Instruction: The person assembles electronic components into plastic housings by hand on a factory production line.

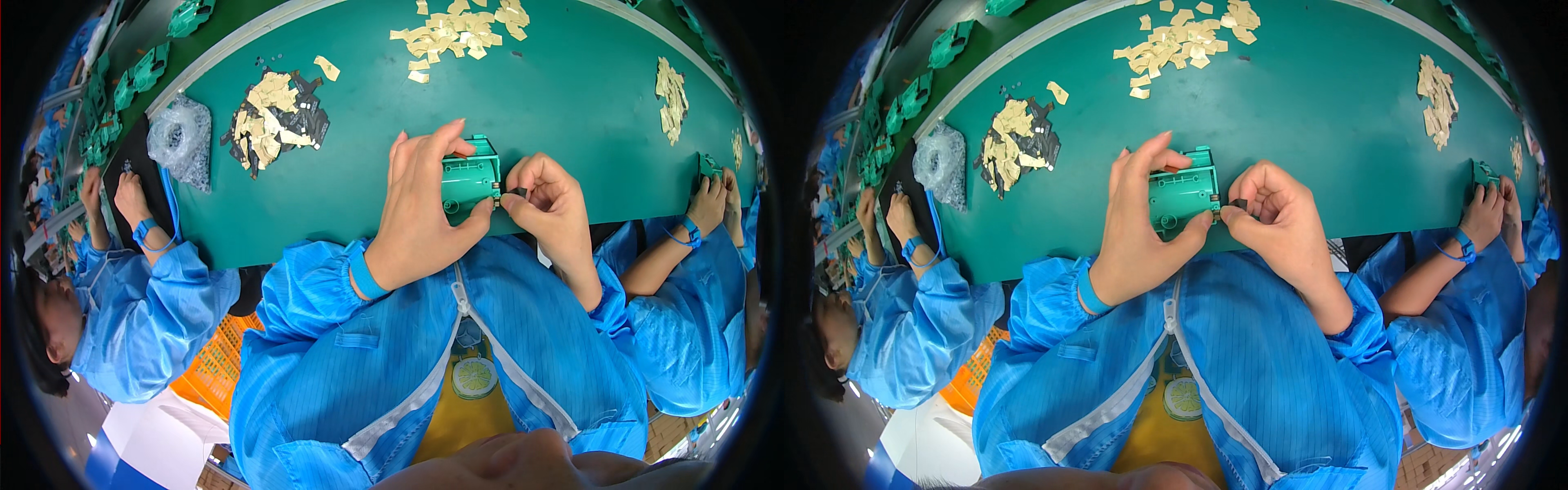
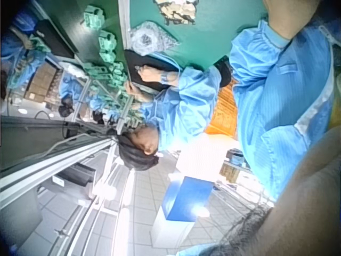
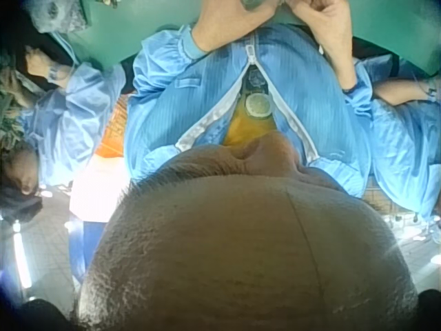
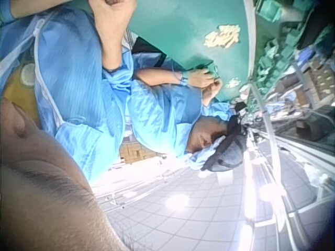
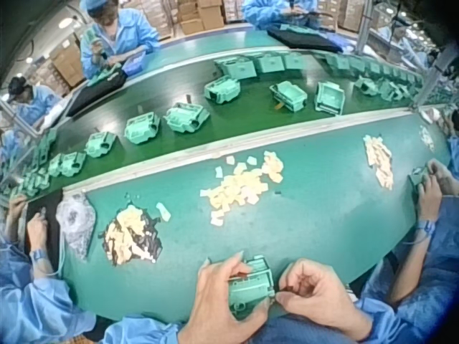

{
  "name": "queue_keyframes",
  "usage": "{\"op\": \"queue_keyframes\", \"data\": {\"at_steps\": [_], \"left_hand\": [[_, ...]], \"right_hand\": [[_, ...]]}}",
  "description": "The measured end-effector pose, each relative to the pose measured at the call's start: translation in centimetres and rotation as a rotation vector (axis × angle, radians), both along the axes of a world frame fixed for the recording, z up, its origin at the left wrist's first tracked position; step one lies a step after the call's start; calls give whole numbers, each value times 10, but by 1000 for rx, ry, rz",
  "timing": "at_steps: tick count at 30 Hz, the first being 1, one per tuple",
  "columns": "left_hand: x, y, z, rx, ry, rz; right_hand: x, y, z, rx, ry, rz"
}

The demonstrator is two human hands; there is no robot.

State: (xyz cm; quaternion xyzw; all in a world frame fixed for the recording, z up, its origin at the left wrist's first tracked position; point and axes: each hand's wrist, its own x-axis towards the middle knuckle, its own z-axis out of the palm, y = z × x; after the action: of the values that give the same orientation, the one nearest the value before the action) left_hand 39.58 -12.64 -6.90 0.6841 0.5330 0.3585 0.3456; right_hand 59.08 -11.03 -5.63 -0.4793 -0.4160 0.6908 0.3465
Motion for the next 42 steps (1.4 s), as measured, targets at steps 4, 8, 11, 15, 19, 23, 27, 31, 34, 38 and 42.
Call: {"op": "queue_keyframes", "data": {"at_steps": [4,8,11,15,19,23,27,31,34,38,42], "left_hand": [[0,0,1,-6,4,-1],[0,2,1,-8,9,6],[2,2,2,-6,11,19],[5,1,2,0,21,29],[1,4,11,18,53,-14],[-1,6,14,-12,95,-94],[-2,4,19,-12,15,-104],[0,-3,19,-145,-367,-84],[-6,6,33,-67,-280,-161],[-13,4,39,-50,-184,-212],[-14,-1,44,-111,-195,-208]], "right_hand": [[1,1,1,-5,-8,7],[2,2,0,1,-42,18],[5,4,2,-4,-85,20],[11,5,7,28,-240,47],[15,7,8,43,-297,85],[18,9,13,31,-278,87],[16,13,18,-34,27,50],[29,20,24,-221,248,226],[27,18,33,-230,208,216],[22,17,48,-227,143,213],[20,16,57,-177,45,249]]}}
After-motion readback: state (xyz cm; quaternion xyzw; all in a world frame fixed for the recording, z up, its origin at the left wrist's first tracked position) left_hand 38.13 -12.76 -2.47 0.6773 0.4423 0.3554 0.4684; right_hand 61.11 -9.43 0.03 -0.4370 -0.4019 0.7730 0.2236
